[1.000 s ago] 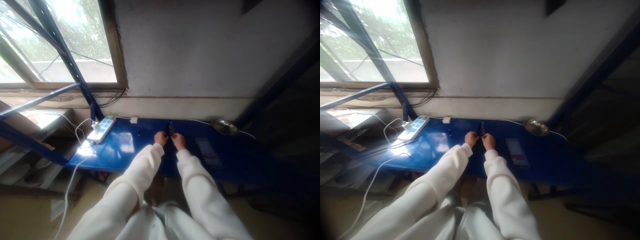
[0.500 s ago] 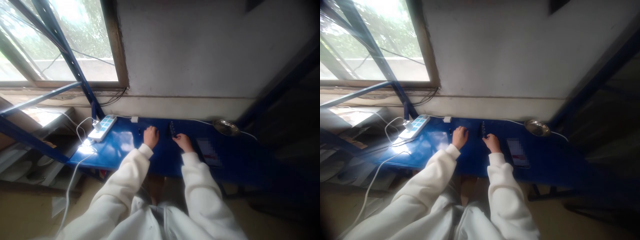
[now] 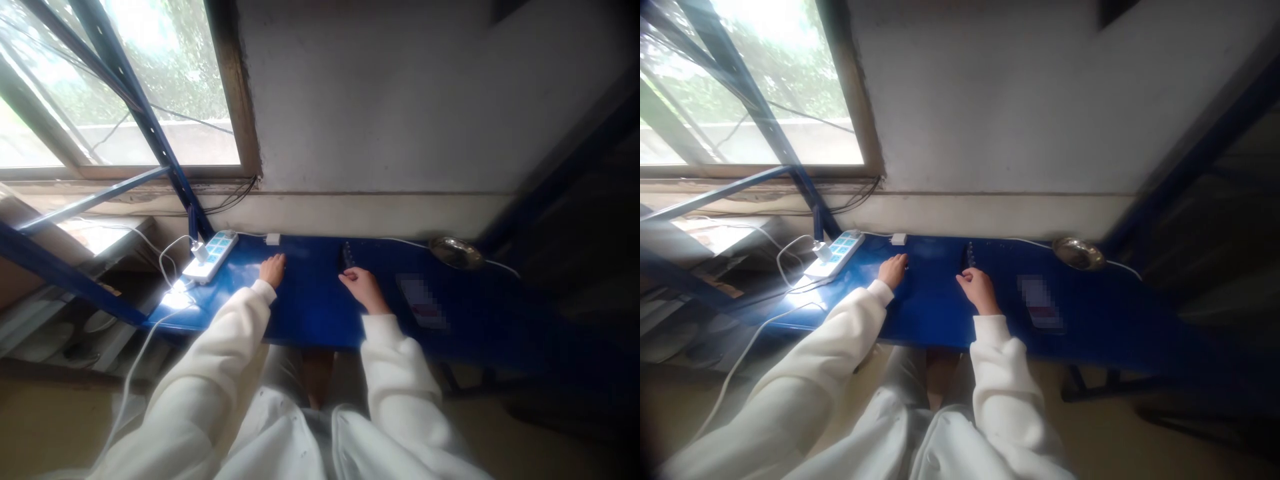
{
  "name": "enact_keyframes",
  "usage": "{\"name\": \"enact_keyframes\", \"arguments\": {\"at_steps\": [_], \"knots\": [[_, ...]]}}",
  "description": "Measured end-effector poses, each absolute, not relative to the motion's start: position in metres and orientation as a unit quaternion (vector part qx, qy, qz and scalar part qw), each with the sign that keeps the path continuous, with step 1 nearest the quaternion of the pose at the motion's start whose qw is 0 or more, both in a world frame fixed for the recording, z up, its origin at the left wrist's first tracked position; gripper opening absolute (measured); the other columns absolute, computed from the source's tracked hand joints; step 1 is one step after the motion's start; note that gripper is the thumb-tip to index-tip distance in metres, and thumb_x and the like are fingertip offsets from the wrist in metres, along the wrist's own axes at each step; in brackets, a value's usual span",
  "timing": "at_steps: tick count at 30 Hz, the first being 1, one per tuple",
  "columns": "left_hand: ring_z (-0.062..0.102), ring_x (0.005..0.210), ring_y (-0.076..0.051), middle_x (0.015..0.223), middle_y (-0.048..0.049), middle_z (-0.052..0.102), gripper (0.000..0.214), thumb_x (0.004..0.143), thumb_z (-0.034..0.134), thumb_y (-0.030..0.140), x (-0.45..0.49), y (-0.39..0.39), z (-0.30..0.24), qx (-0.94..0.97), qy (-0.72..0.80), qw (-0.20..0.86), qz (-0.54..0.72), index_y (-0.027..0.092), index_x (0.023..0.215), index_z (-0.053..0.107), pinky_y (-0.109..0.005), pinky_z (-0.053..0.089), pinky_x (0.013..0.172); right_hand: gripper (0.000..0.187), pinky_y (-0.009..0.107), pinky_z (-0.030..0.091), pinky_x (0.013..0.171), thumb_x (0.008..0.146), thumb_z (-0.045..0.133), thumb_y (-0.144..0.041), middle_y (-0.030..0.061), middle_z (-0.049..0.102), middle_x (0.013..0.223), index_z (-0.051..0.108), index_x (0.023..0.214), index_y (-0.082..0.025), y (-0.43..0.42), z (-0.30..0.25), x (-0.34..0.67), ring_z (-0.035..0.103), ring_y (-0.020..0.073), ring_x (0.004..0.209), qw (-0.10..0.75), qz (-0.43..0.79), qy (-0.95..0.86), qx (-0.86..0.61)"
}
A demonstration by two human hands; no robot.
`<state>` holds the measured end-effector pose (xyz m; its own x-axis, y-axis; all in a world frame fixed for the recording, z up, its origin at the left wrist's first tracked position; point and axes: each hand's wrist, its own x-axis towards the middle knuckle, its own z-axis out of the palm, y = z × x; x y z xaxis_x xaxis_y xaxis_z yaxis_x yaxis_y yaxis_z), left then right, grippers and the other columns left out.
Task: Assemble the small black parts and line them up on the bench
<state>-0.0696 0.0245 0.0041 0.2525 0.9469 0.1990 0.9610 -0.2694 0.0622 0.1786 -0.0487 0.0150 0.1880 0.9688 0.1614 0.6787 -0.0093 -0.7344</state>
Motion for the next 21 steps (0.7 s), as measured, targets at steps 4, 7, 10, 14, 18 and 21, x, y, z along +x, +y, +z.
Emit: {"name": "enact_keyframes", "arguments": {"at_steps": [4,7,10,14,18,21], "knots": [[0.061,0.085,-0.021,0.092,-0.0104,0.065,0.021,0.086,0.041,0.02,-0.07,0.03,0.004,-0.754,-0.626,-0.05,-0.191,0.017,0.095,0.06,-0.03,0.044,0.072,0.015,0.031,0.049,0.071,0.072,0.061,-0.03,0.0076,0.069,0.078,0.065,0.079,-0.018,-0.05,0.011,0.175,0.064,0.0191,0.074,0.363,0.207,-0.614,-0.67],[0.063,0.075,-0.019,0.079,-0.0085,0.066,0.016,0.083,0.047,0.023,-0.064,0.028,0.015,-0.669,-0.622,-0.168,-0.37,0.016,0.087,0.061,-0.028,0.046,0.065,0.013,0.031,0.048,0.07,0.075,0.058,-0.031,0.0069,0.068,0.077,0.062,0.077,-0.018,-0.049,0.014,0.166,0.064,0.0181,0.072,0.386,0.222,-0.626,-0.64],[0.06,0.057,-0.014,0.074,-0.0069,0.066,0.022,0.082,0.05,0.032,-0.049,0.009,0.037,-0.592,-0.515,-0.318,-0.533,0.013,0.088,0.059,-0.024,0.046,0.053,0.024,0.028,0.047,0.062,0.081,0.048,-0.041,0.0053,0.065,0.074,0.057,0.077,-0.018,-0.049,0.025,0.148,0.06,0.0145,0.059,0.448,0.25,-0.62,-0.593],[0.056,0.048,-0.009,0.076,-0.006,0.067,0.031,0.077,0.058,0.04,-0.023,-0.028,0.063,-0.582,-0.392,-0.381,-0.602,0.013,0.091,0.059,-0.022,0.047,0.051,0.044,0.024,0.043,0.052,0.082,0.036,-0.06,0.0006,0.058,0.065,0.051,0.077,-0.019,-0.052,0.05,0.123,0.052,0.0104,0.049,0.546,0.277,-0.578,-0.54],[0.057,0.049,-0.009,0.079,-0.0062,0.067,0.032,0.075,0.06,0.042,-0.012,-0.05,0.073,-0.587,-0.363,-0.402,-0.602,0.014,0.09,0.058,-0.022,0.047,0.051,0.049,0.021,0.04,0.05,0.081,0.032,-0.064,-0.0029,0.05,0.056,0.047,0.067,-0.02,-0.058,0.067,0.112,0.047,0.0087,0.047,0.579,0.294,-0.565,-0.51],[0.058,0.049,-0.01,0.078,-0.0063,0.067,0.033,0.076,0.059,0.043,-0.012,-0.053,0.074,-0.593,-0.362,-0.404,-0.595,0.014,0.092,0.058,-0.022,0.048,0.051,0.049,0.021,0.038,0.049,0.081,0.035,-0.063,-0.0039,0.045,0.05,0.044,0.06,-0.02,-0.06,0.072,0.111,0.044,0.0085,0.046,0.587,0.28,-0.568,-0.504]]}}
